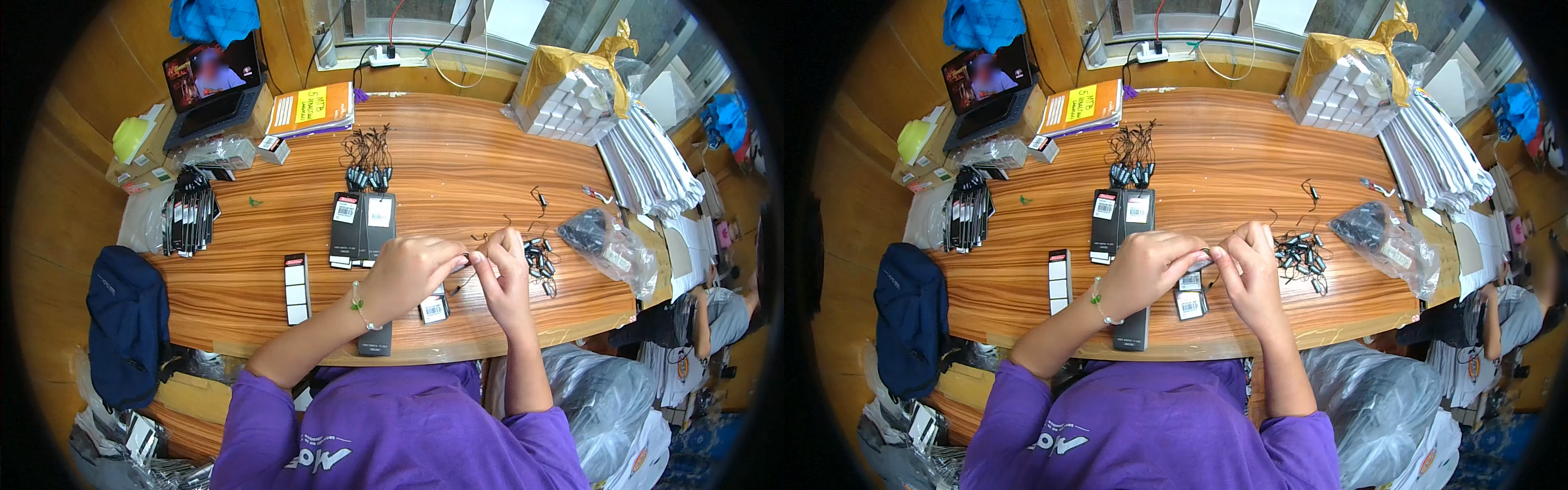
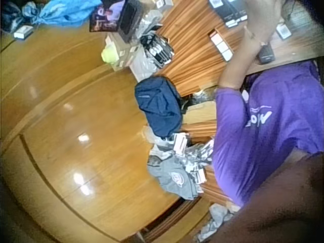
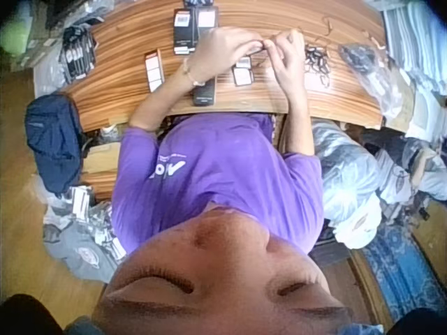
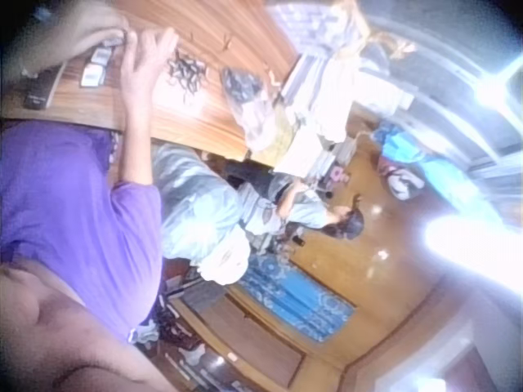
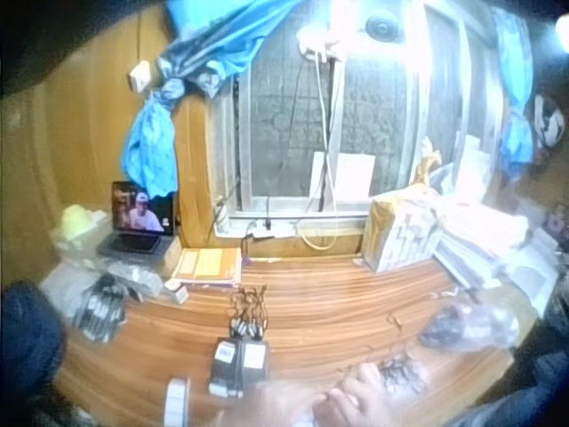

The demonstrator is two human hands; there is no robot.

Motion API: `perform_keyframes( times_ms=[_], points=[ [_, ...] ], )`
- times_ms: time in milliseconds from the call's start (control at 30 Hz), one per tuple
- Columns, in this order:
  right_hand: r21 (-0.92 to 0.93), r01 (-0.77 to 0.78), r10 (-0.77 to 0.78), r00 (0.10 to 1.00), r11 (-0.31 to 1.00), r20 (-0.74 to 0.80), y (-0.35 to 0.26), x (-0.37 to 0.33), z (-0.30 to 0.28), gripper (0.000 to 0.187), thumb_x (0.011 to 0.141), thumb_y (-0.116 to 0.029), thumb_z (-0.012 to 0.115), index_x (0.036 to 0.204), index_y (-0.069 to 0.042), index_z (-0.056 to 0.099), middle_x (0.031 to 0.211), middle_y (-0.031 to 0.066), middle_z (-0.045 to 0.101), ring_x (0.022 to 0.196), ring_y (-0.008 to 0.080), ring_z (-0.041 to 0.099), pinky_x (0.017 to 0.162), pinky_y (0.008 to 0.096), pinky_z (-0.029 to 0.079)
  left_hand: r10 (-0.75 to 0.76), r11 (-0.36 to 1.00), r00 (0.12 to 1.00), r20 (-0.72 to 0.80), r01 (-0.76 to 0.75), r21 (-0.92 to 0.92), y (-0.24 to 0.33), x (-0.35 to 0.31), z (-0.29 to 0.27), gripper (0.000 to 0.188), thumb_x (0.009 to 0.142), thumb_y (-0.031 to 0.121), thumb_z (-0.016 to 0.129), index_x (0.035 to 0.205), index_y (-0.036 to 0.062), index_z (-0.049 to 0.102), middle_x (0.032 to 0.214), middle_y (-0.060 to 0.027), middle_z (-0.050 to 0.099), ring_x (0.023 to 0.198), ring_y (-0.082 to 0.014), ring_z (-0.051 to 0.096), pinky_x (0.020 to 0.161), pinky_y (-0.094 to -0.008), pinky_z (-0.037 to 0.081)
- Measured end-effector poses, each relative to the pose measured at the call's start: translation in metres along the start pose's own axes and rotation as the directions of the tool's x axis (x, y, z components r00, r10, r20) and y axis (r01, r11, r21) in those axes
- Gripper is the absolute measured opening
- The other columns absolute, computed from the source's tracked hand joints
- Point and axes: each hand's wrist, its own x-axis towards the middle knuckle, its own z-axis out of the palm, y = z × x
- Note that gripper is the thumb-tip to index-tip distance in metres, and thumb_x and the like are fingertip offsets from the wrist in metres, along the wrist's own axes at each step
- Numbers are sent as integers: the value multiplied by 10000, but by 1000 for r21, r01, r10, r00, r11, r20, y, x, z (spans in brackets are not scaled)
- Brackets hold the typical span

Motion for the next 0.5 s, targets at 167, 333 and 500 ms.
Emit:
perform_keyframes(
  times_ms=[167, 333, 500],
  points=[
    [-58, 25, -30, 996, 998, -80, 1, -7, -1, 93, 767, -70, 615, 734, -6, 558, 775, 112, 466, 751, 262, 439, 662, 354, 355, -348, 880, 934, 84, 356, -315, 8, 3, 4, 135, 814, 79, 626, 908, -17, 640, 796, -110, 662, 653, -153, 644, 576, -247, 504],
    [-78, 37, -52, 978, 996, -203, -2, -11, 4, 88, 756, -54, 626, 727, -10, 556, 774, 121, 495, 731, 272, 449, 655, 353, 353, -378, 806, 925, -28, 314, -502, 4, 4, 10, 125, 809, 42, 631, 896, -48, 628, 802, -109, 661, 722, -127, 640, 627, -234, 525],
    [-113, 66, -94, 961, 991, -260, -8, -9, 7, 78, 742, -32, 633, 734, -18, 556, 737, 103, 516, 698, 264, 462, 648, 350, 353, -379, 792, 925, -28, 309, -526, 3, 2, 10, 105, 808, 4, 626, 896, -54, 626, 815, -93, 661, 727, -99, 631, 629, -217, 525]
  ],
)
